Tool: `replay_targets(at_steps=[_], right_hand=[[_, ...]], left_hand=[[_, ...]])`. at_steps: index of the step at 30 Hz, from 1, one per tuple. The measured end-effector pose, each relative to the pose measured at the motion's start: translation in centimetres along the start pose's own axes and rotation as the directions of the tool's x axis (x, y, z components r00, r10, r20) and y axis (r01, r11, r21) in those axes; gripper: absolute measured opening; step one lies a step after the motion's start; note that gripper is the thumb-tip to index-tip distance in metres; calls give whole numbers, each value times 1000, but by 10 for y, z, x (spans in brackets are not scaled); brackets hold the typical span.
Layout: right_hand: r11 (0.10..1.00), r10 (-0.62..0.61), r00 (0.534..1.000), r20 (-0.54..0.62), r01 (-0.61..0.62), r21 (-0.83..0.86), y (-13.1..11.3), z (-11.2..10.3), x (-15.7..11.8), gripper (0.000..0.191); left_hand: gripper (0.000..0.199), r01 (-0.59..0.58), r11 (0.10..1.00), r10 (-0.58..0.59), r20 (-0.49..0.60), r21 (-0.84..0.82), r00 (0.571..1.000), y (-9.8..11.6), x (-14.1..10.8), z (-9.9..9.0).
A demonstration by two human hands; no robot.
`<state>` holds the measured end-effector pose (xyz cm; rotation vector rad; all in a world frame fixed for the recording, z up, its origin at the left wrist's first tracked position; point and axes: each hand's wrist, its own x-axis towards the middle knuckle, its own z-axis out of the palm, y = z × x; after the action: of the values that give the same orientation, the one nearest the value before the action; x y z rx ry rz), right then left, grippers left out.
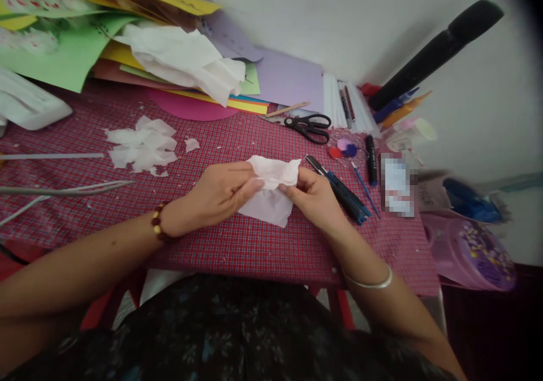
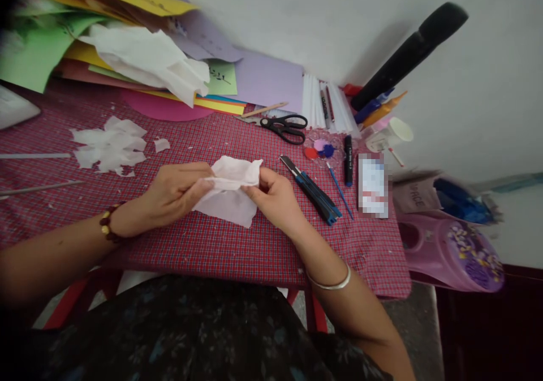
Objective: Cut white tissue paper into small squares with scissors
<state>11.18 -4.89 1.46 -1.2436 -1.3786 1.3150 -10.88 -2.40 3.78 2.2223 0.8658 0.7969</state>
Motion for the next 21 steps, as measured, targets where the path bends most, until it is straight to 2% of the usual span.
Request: replay_targets(at_steps=[2,4,6,7,9,11,12,14,16,19,21], right_hand=[[1000,23,999,-24,-23,4,4,-1,2,17],[999,40,998,-56,-39,23,8,-3,4,16],[998,38,997,-74,-35,45,9,-5,6,17],[999,30,997,-72,-27,47,9,-6,6,18],[1000,1,999,-48,-1,14,8,-5,5,19],[997,-51,999,0,51,-54,5,-4,2,19],[992,-85,996,29,88,-88,4,-2,-1,19],[974,-149,985,91,162,-159,1,1,-6,18],[944,-201,967,157,234,-231,-1,4,-11,17],[875,-270,934,233,339,-344,-1,10,-15,20],[842,-300,918,260,383,-380,-1,12,-16,23]], left_hand=[[45,89,991,-102,-148,-96,984,-2,2,-1],[50,157,951,-230,-274,-265,934,-5,6,-3],[45,171,849,-349,-288,-499,892,-9,10,-4],[40,165,771,-381,-239,-614,893,-10,12,-5],[37,191,603,-377,-65,-774,924,-12,15,-6],[50,307,502,-313,161,-809,936,-13,15,-6],[58,374,485,-280,264,-791,923,-14,15,-5],[67,474,489,-230,415,-732,880,-16,11,-3],[66,506,534,-186,489,-678,852,-18,8,1],[52,500,662,-171,538,-558,826,-17,5,6],[39,462,741,-167,533,-487,830,-14,5,9]])
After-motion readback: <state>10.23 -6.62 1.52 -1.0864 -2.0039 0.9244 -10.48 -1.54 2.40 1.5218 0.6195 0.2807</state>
